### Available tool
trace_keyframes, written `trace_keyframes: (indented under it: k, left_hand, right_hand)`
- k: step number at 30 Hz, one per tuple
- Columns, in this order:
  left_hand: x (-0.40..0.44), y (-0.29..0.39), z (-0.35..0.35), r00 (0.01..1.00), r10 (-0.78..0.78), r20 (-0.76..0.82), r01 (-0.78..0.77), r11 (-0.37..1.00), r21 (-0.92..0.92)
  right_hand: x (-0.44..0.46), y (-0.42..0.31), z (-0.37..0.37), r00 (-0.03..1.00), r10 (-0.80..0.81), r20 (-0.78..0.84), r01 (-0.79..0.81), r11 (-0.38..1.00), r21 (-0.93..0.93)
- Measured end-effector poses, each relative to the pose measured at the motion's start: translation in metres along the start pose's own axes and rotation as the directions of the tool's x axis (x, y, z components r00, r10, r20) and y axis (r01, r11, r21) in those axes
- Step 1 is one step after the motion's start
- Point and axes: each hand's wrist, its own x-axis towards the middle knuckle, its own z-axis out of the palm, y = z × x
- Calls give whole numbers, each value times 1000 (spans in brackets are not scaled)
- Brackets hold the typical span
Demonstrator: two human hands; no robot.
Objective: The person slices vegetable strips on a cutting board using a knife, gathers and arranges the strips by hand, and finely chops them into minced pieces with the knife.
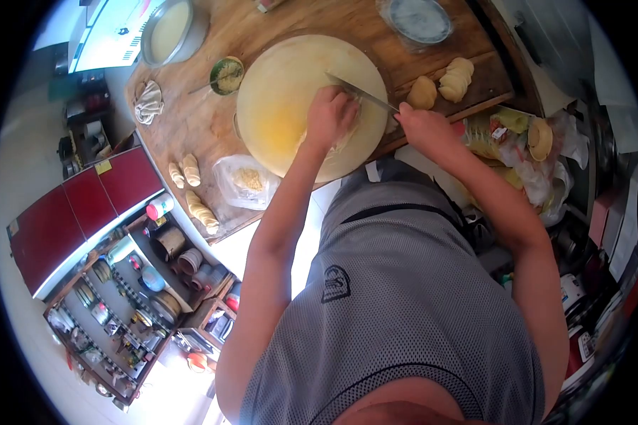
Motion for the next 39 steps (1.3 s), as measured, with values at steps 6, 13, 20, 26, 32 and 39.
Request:
trace_keyframes:
  k: [6, 13, 20, 26, 32, 39]
  left_hand:
    - [-4, 2, 2, 999, 45, -3, -45, 998, 54]
    - [-4, -1, 4, 999, 38, -3, -38, 999, 9]
    - [-4, -1, 5, 1000, 5, 3, -5, 1000, 4]
    - [-4, -1, 5, 999, 31, -12, -30, 999, 23]
    - [-5, 2, 3, 1000, -2, 0, 2, 1000, 26]
    - [-4, 1, 4, 1000, 13, -17, -12, 999, 34]
  right_hand:
    - [-15, 13, 6, 1000, 13, 16, -13, 1000, -7]
    - [-13, 21, -10, 998, -50, -32, 47, 995, -86]
    - [-17, -1, -23, 1000, -4, -18, 3, 1000, -25]
    - [7, 1, -3, 1000, 10, 14, -11, 999, 42]
    - [-9, 4, -29, 999, -18, 47, 18, 1000, 3]
    - [4, 3, -5, 998, 4, 68, -8, 998, 58]
